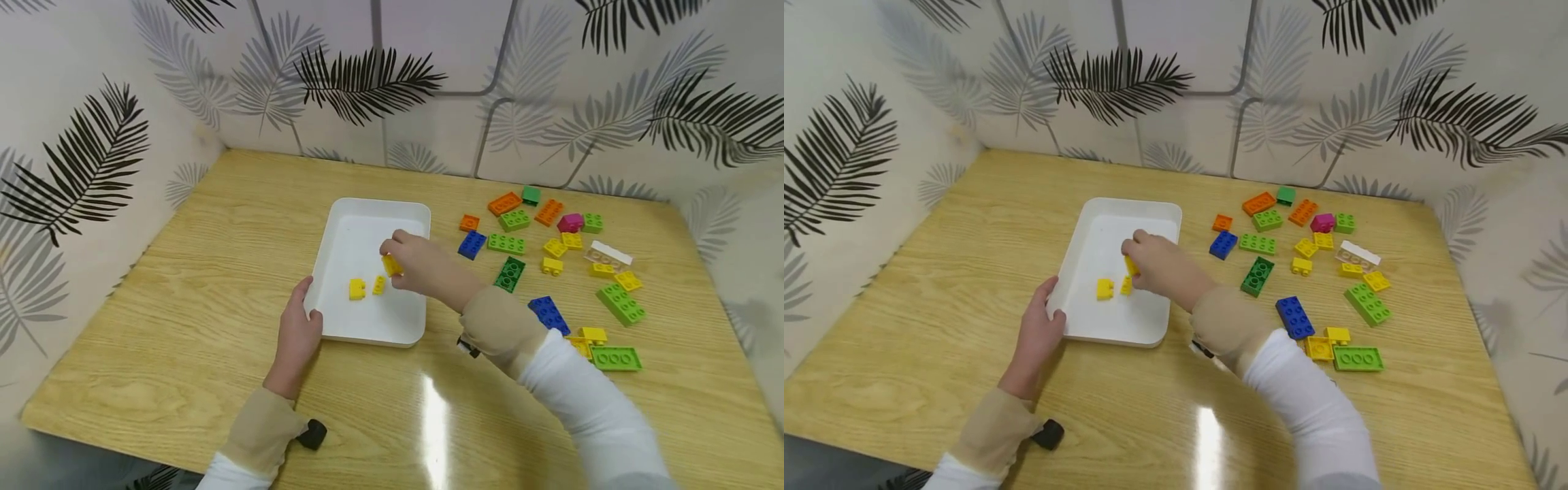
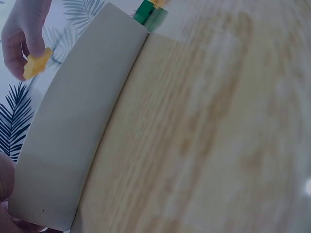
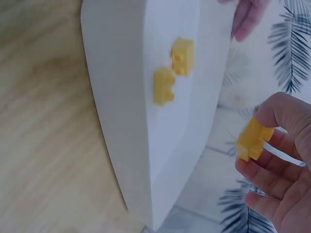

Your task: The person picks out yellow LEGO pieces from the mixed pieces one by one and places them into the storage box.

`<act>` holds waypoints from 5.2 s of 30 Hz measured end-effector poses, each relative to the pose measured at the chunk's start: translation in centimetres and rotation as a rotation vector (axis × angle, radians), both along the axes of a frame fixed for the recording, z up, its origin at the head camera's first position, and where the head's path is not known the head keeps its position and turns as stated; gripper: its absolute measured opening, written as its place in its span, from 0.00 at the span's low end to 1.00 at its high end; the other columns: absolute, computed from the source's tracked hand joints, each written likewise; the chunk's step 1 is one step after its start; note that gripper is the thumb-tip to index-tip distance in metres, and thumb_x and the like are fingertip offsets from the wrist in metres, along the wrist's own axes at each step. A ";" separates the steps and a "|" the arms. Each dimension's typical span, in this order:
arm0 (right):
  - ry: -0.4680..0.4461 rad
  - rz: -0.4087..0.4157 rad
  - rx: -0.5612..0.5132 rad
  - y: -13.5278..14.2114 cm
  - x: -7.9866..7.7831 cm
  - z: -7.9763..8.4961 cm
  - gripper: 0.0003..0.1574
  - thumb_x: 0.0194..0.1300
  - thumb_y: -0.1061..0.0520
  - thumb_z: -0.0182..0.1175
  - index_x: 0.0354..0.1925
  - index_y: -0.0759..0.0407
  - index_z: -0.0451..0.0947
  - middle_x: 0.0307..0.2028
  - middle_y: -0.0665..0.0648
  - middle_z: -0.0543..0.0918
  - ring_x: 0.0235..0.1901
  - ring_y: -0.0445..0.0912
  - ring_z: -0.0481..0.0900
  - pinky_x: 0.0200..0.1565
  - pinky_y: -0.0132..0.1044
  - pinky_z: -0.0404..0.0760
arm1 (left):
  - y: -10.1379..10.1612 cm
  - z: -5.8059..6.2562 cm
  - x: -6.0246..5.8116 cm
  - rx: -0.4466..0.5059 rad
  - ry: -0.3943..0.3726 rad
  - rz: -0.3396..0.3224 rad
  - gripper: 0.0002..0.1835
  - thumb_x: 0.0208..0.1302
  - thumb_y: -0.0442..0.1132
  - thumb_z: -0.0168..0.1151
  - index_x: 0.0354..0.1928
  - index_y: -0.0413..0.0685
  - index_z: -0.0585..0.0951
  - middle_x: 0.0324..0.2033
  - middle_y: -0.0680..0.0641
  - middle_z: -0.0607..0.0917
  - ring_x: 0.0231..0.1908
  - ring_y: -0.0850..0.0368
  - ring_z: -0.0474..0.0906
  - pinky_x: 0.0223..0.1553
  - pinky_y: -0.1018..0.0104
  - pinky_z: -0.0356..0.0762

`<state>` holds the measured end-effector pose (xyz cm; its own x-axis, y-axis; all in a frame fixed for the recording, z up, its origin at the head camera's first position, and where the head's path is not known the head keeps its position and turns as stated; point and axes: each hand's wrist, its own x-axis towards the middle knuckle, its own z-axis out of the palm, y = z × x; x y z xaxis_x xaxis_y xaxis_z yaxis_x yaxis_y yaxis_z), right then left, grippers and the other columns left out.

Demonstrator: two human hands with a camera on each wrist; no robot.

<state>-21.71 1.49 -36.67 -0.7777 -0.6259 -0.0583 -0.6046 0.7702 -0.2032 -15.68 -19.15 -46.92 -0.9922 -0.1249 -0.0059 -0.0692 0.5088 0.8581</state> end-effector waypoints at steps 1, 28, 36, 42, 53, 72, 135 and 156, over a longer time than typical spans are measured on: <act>-0.022 0.024 0.011 -0.4 0.1 -0.4 0.24 0.53 0.58 0.63 0.49 0.61 0.72 0.39 0.57 0.73 0.34 0.46 0.71 0.39 0.32 0.75 | 0.0 0.0 0.0 0.001 0.000 0.002 0.29 0.59 0.23 0.42 0.64 0.36 0.57 0.63 0.37 0.59 0.64 0.46 0.51 0.61 0.54 0.53; -0.108 0.154 0.224 -2.6 2.3 -6.3 0.19 0.51 0.57 0.64 0.43 0.56 0.74 0.34 0.52 0.72 0.30 0.43 0.69 0.33 0.31 0.73 | 1.0 -0.2 0.0 0.030 -0.015 -0.013 0.29 0.58 0.25 0.44 0.65 0.38 0.57 0.64 0.38 0.59 0.64 0.47 0.51 0.61 0.55 0.53; -0.089 0.073 0.173 -1.5 2.5 -5.6 0.26 0.49 0.52 0.66 0.48 0.55 0.74 0.39 0.52 0.74 0.34 0.43 0.74 0.35 0.33 0.76 | 1.2 -0.3 0.1 0.022 -0.004 -0.018 0.29 0.59 0.24 0.43 0.64 0.38 0.57 0.64 0.38 0.59 0.64 0.47 0.51 0.62 0.55 0.52; -0.139 -0.042 0.083 0.5 2.3 -3.7 0.31 0.52 0.50 0.64 0.55 0.55 0.70 0.47 0.54 0.74 0.40 0.44 0.74 0.39 0.36 0.76 | 0.8 -0.2 0.1 0.007 -0.009 -0.009 0.29 0.59 0.25 0.43 0.65 0.38 0.57 0.64 0.39 0.58 0.64 0.47 0.50 0.62 0.55 0.51; -0.180 -0.265 -0.099 10.6 3.6 -2.6 0.34 0.54 0.55 0.62 0.57 0.65 0.66 0.52 0.64 0.72 0.48 0.54 0.72 0.47 0.47 0.73 | 0.3 -0.5 -0.1 0.002 -0.031 -0.003 0.29 0.60 0.26 0.43 0.65 0.39 0.56 0.65 0.40 0.57 0.64 0.48 0.49 0.62 0.56 0.50; -0.204 -0.464 -0.069 22.2 10.1 -5.1 0.28 0.47 0.64 0.65 0.48 0.73 0.70 0.44 0.71 0.75 0.44 0.62 0.72 0.47 0.57 0.69 | -0.1 -0.1 -0.3 0.022 -0.020 0.002 0.29 0.60 0.26 0.42 0.65 0.38 0.55 0.65 0.40 0.57 0.65 0.49 0.49 0.63 0.57 0.50; -0.078 0.015 0.268 -0.9 0.4 -5.0 0.26 0.50 0.52 0.66 0.49 0.51 0.73 0.45 0.52 0.77 0.45 0.51 0.74 0.57 0.57 0.56 | -0.6 -0.4 -0.2 0.058 -0.002 -0.012 0.30 0.59 0.25 0.44 0.65 0.40 0.57 0.65 0.41 0.58 0.65 0.49 0.49 0.63 0.57 0.51; -0.132 -0.501 -0.132 20.3 6.4 -1.5 0.25 0.56 0.64 0.58 0.50 0.76 0.66 0.47 0.74 0.70 0.46 0.66 0.68 0.46 0.58 0.68 | -0.1 -0.4 -0.3 0.028 -0.013 -0.018 0.29 0.59 0.25 0.44 0.65 0.41 0.57 0.65 0.40 0.57 0.64 0.48 0.50 0.62 0.56 0.51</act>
